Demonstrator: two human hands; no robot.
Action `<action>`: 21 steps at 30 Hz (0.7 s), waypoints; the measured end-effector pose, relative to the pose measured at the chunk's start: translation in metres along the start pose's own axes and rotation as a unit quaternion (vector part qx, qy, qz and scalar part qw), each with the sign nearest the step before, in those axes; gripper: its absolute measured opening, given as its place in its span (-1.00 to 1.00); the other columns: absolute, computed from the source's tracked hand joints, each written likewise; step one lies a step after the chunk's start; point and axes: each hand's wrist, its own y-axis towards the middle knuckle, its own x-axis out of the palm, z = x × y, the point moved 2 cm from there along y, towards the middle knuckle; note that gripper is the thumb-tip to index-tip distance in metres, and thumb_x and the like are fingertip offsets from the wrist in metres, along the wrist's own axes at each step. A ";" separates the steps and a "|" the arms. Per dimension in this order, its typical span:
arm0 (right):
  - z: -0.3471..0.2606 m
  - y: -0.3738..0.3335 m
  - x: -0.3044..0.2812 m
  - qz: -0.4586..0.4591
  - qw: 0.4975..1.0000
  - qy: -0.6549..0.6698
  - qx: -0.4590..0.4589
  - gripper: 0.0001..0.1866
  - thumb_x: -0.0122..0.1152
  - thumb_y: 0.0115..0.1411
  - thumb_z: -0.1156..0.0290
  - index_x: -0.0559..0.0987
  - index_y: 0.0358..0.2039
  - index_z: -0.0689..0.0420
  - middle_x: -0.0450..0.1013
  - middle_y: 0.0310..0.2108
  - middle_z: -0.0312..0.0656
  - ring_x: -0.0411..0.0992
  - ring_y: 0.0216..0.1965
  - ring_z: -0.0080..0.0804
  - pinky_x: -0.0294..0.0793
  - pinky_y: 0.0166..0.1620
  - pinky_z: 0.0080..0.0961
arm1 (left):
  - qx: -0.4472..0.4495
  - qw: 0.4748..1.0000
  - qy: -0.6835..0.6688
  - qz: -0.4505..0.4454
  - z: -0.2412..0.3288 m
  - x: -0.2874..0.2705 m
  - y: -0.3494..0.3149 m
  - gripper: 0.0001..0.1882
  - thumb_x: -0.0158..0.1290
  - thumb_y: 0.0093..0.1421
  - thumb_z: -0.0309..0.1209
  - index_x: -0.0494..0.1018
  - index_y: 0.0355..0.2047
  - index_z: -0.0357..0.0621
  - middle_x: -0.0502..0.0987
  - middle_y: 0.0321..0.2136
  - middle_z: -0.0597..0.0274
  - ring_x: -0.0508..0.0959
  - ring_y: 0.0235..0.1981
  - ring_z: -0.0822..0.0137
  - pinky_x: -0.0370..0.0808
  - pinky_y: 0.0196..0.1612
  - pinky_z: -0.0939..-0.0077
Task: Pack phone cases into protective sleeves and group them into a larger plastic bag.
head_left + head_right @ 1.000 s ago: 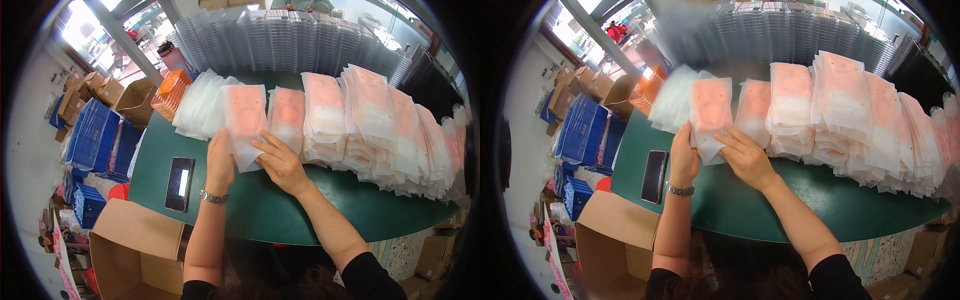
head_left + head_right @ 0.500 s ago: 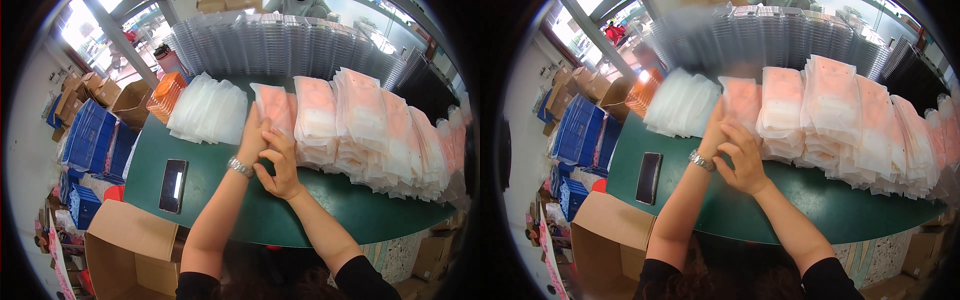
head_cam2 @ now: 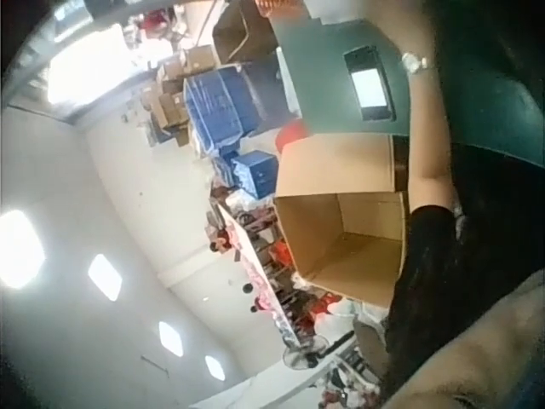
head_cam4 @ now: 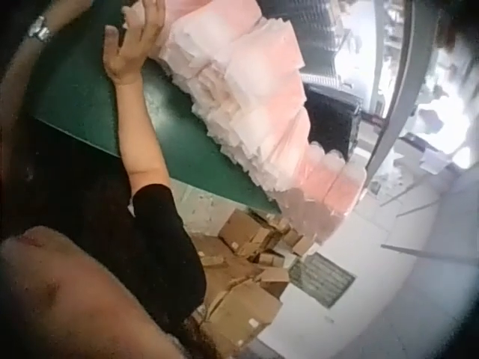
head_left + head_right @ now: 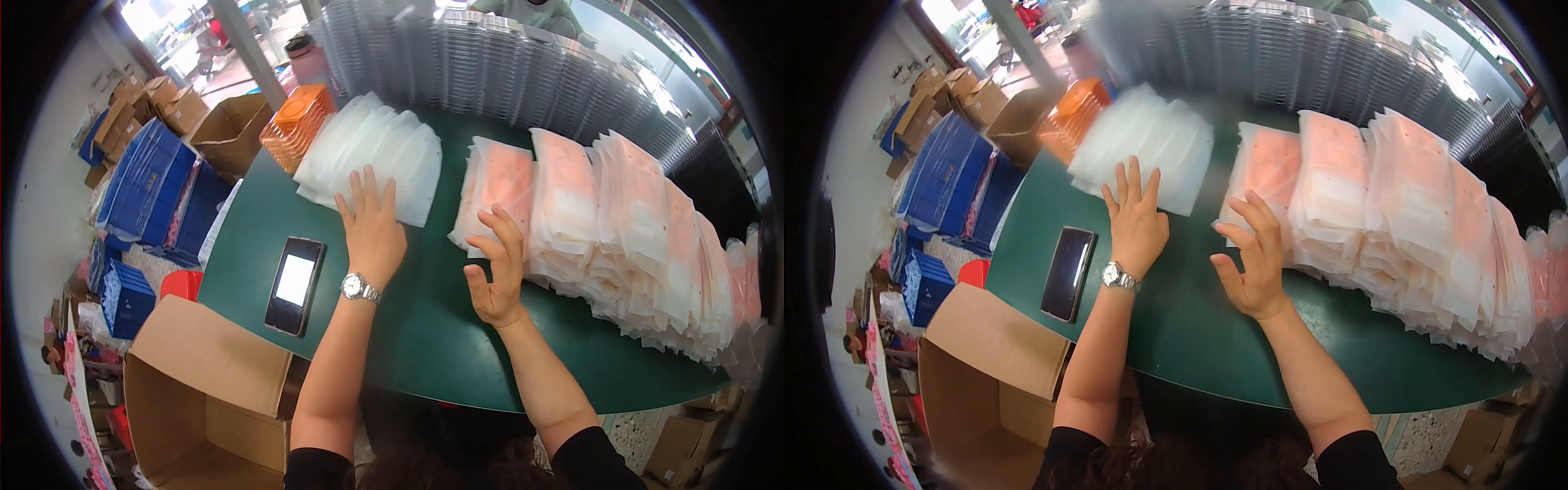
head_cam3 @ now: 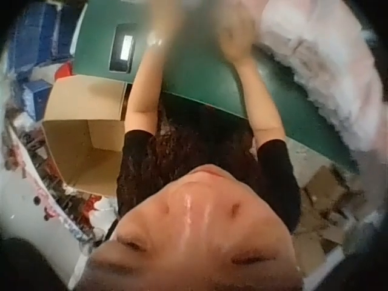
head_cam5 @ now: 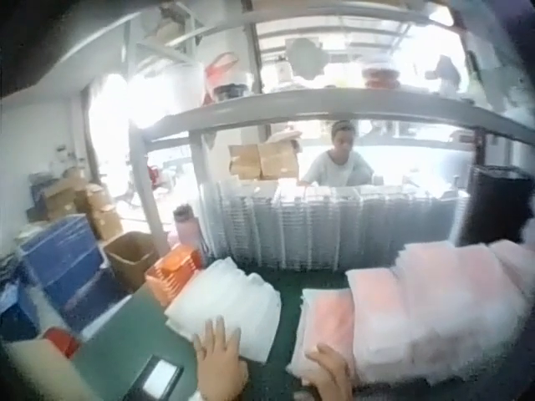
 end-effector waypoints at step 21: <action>0.000 0.200 0.288 -0.224 0.962 -0.137 -0.070 -0.68 0.17 0.26 0.20 0.67 -0.13 0.15 0.56 -0.11 -0.07 0.41 -0.03 -0.01 0.41 0.08 -0.19 | 0.039 0.822 -0.565 -0.061 -0.021 0.035 -0.003 -0.66 0.11 0.18 -0.44 0.49 -0.03 -0.22 0.59 -0.11 -0.11 0.58 -0.15 -0.15 0.53 -0.06 0.10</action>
